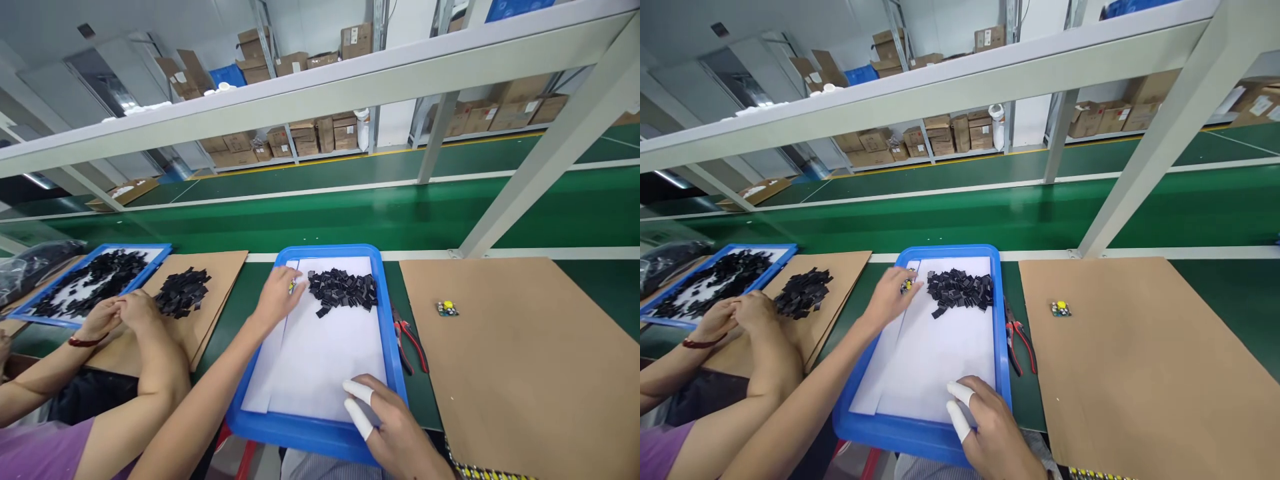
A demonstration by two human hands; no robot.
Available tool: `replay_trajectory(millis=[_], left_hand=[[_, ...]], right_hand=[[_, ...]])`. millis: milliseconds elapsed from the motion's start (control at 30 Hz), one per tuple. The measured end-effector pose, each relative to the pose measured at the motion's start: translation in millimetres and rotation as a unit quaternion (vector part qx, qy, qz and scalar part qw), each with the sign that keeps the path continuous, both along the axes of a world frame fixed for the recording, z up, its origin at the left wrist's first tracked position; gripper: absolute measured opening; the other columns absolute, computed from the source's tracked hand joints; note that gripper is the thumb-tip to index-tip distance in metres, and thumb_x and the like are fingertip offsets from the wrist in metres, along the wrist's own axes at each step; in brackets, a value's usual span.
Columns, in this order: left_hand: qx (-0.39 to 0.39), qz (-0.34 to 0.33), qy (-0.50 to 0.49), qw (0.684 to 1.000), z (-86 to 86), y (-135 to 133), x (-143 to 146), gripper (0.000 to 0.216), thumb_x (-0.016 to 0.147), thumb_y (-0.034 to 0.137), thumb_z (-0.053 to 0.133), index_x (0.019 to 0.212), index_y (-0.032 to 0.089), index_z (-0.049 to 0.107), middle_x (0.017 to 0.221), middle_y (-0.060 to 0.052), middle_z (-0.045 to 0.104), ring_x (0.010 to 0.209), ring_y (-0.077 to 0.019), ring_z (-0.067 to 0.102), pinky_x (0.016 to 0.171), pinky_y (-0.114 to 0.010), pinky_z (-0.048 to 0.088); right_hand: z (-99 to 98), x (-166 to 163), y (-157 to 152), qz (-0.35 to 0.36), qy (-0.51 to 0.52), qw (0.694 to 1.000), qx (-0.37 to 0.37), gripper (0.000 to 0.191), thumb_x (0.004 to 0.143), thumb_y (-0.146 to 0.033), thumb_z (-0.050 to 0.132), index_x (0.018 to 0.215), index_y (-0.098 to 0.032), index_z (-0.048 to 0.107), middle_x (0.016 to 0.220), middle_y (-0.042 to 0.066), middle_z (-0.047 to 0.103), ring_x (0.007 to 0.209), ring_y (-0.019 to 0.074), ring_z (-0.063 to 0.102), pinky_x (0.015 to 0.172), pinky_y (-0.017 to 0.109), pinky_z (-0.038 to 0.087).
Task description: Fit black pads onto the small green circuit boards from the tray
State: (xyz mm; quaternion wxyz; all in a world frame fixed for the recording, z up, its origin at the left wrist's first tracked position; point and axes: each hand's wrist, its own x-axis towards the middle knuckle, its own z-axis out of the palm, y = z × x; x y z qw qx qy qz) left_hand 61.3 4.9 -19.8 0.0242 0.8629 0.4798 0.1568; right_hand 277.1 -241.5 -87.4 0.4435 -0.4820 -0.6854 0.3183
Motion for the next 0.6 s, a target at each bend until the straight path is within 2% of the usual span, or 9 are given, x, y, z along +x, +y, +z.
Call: replay_trajectory(millis=[67,133,233,333,467,533,600], left_hand=[[-0.046,-0.036,0.001,0.998,-4.0,-19,10,0.026,0.096,0.042,0.061,0.108,0.020,0.070,0.097,-0.009,0.075,0.086,-0.0243,0.073,0.078,-0.035,0.057],[-0.079,-0.058,0.000,0.995,-12.3,-34,18,0.026,0.091,0.044,0.067,0.105,0.022,0.070,0.089,-0.006,0.076,0.073,-0.0225,0.073,0.066,-0.032,0.056],[-0.094,-0.062,-0.016,0.994,-25.3,-41,27,0.022,0.093,0.037,0.065,0.106,0.021,0.068,0.093,-0.008,0.076,0.078,-0.0242,0.074,0.071,-0.034,0.058],[-0.092,-0.058,-0.038,0.993,-32.9,-35,32,0.019,0.094,0.029,0.058,0.110,0.020,0.065,0.097,-0.009,0.076,0.084,-0.0253,0.075,0.078,-0.037,0.059],[-0.088,-0.060,-0.065,0.992,-37.3,-25,30,0.024,0.094,0.032,0.056,0.112,0.019,0.063,0.100,-0.010,0.075,0.087,-0.0274,0.075,0.080,-0.040,0.061],[-0.088,-0.066,-0.074,0.991,-38.7,-22,26,0.026,0.095,0.034,0.053,0.114,0.020,0.063,0.104,-0.011,0.074,0.087,-0.0272,0.075,0.081,-0.041,0.061],[-0.089,-0.071,-0.080,0.990,-39.8,-20,21,0.027,0.095,0.033,0.052,0.115,0.020,0.063,0.106,-0.010,0.074,0.087,-0.0272,0.075,0.082,-0.041,0.061]], right_hand=[[0.7,0,0,0.004,0.009,1.000,0.001,0.035,0.097,-0.011,0.054,0.129,-0.024,0.064,0.116,0.010,0.072,0.104,0.0247,0.070,0.092,0.038,0.060],[2.7,1,2,0.011,0.015,1.000,-0.001,0.035,0.098,-0.010,0.053,0.128,-0.023,0.064,0.113,0.010,0.071,0.101,0.0242,0.070,0.089,0.038,0.060],[9.2,2,4,0.012,0.010,1.000,-0.016,0.033,0.098,-0.010,0.053,0.126,-0.023,0.066,0.109,0.010,0.071,0.097,0.0244,0.069,0.086,0.039,0.060],[18.9,1,5,0.001,0.008,1.000,-0.019,0.033,0.096,-0.011,0.057,0.125,-0.021,0.069,0.108,0.011,0.072,0.098,0.0248,0.069,0.088,0.040,0.059],[33.4,10,5,0.005,0.037,0.999,0.010,0.037,0.097,-0.011,0.057,0.130,-0.023,0.067,0.110,0.009,0.072,0.099,0.0212,0.070,0.088,0.034,0.061],[39.7,27,6,-0.034,0.028,0.998,0.037,0.036,0.098,-0.013,0.058,0.131,-0.024,0.067,0.115,0.009,0.072,0.105,0.0213,0.070,0.094,0.035,0.060],[43.1,56,12,-0.109,-0.009,0.992,0.059,0.034,0.099,-0.015,0.058,0.130,-0.025,0.066,0.120,0.010,0.072,0.112,0.0228,0.069,0.100,0.039,0.058]])
